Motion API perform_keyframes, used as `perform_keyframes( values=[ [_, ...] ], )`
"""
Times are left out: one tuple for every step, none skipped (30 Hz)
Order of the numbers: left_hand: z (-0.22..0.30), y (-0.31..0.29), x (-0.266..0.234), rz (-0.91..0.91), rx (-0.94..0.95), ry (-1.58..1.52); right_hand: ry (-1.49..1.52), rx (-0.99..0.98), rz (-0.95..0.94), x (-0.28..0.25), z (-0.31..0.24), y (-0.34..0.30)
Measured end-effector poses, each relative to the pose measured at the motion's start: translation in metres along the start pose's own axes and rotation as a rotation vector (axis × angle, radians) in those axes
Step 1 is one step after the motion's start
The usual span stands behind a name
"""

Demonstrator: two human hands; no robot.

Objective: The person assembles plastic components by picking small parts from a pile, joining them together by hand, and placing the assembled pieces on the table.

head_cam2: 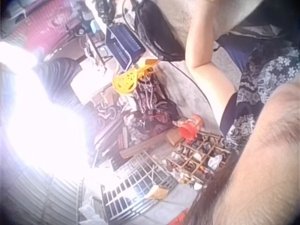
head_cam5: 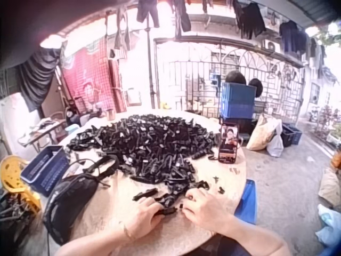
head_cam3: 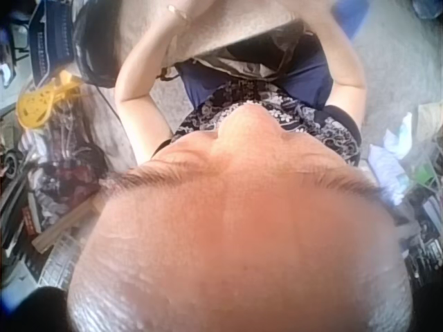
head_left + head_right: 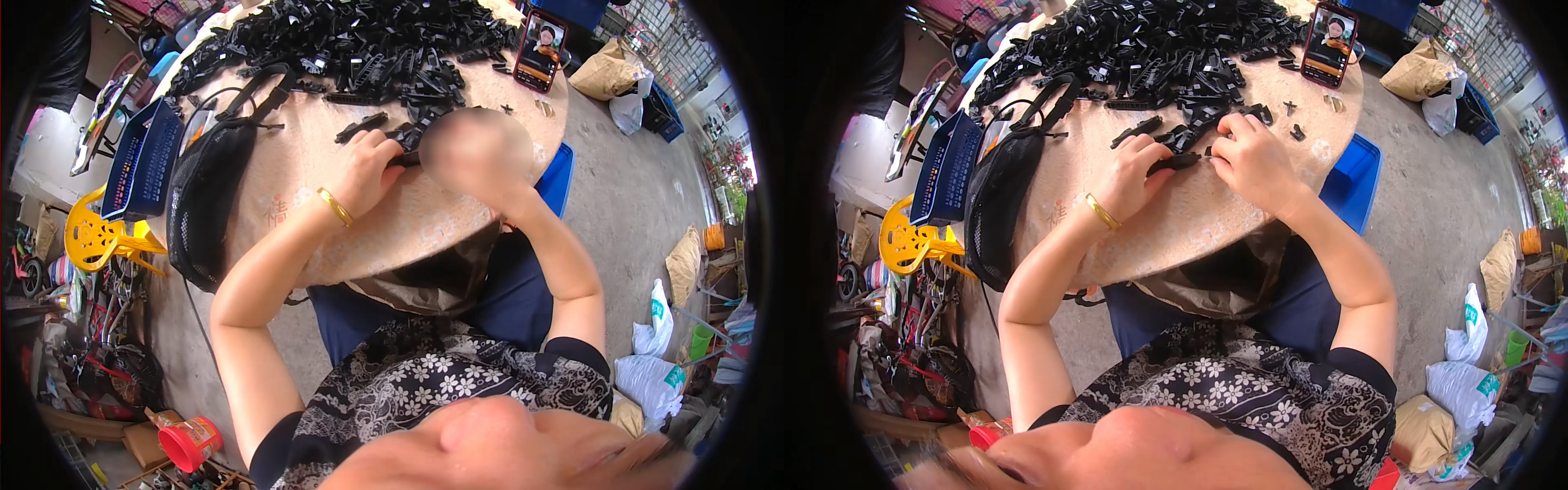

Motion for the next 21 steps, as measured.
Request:
perform_keyframes(
  values=[
    [0.002, 0.0, -0.001, -0.007, 0.004, -0.025, -0.007, -0.006, 0.004, -0.001, 0.0, -0.001],
    [0.005, 0.0, -0.003, -0.006, 0.004, -0.023, -0.014, -0.011, 0.008, -0.003, -0.001, -0.002],
    [0.005, 0.0, 0.0, -0.061, -0.053, -0.135, -0.014, -0.013, 0.008, -0.005, -0.003, -0.003],
    [0.006, -0.002, 0.005, -0.117, -0.109, -0.248, 0.202, 0.145, -0.081, -0.005, 0.005, -0.002],
    [0.009, -0.003, 0.007, -0.116, -0.109, -0.248, 0.419, 0.303, -0.17, 0.001, 0.013, -0.004],
    [0.011, -0.004, 0.007, -0.068, -0.094, -0.279, 0.418, 0.303, -0.17, 0.002, 0.013, -0.006],
    [0.013, -0.004, 0.007, -0.022, -0.076, -0.311, 0.57, 0.346, -0.167, 0.005, 0.016, -0.009],
    [0.013, -0.004, 0.008, -0.023, -0.075, -0.313, 0.722, 0.388, -0.163, 0.008, 0.018, -0.011],
    [0.013, -0.004, 0.009, -0.015, -0.077, -0.319, 0.721, 0.39, -0.163, 0.007, 0.021, -0.01],
    [0.014, -0.003, 0.007, -0.006, -0.083, -0.323, 0.671, 0.35, -0.198, 0.005, 0.021, -0.009],
    [0.014, -0.003, 0.004, -0.006, -0.086, -0.324, 0.621, 0.309, -0.233, 0.002, 0.02, -0.009],
    [0.009, -0.003, 0.006, -0.081, -0.162, -0.359, 0.622, 0.309, -0.236, -0.004, 0.021, -0.009],
    [0.004, -0.004, 0.009, -0.154, -0.237, -0.393, 0.495, 0.298, -0.287, -0.01, 0.021, -0.009],
    [0.0, -0.004, 0.008, -0.152, -0.24, -0.392, 0.367, 0.285, -0.337, -0.011, 0.021, -0.01],
    [-0.004, -0.003, 0.007, -0.15, -0.222, -0.358, 0.368, 0.283, -0.339, -0.011, 0.023, -0.011],
    [-0.007, -0.001, 0.006, -0.149, -0.2, -0.325, 0.278, 0.242, -0.338, -0.012, 0.024, -0.012],
    [-0.012, -0.002, 0.006, -0.149, -0.199, -0.326, 0.188, 0.202, -0.336, -0.012, 0.024, -0.012],
    [-0.007, -0.001, 0.002, -0.116, -0.049, -0.251, 0.188, 0.202, -0.335, -0.013, 0.026, -0.013],
    [0.003, 0.001, -0.003, -0.085, 0.1, -0.175, 0.15, 0.157, -0.307, -0.015, 0.025, -0.013],
    [0.004, 0.001, -0.004, -0.087, 0.101, -0.174, 0.112, 0.113, -0.278, -0.018, 0.023, -0.014],
    [0.009, 0.001, -0.006, -0.084, 0.16, -0.141, 0.113, 0.115, -0.276, -0.018, 0.023, -0.014]
  ],
)
Point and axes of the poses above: each hand's wrist, its own y-axis towards the middle knuckle, its own x-axis out of the palm, z = x × y, the point moved 8 cm from there along y, towards the middle knuckle, and after that the axes turned 7 degrees about x, right-handed, at the moved point
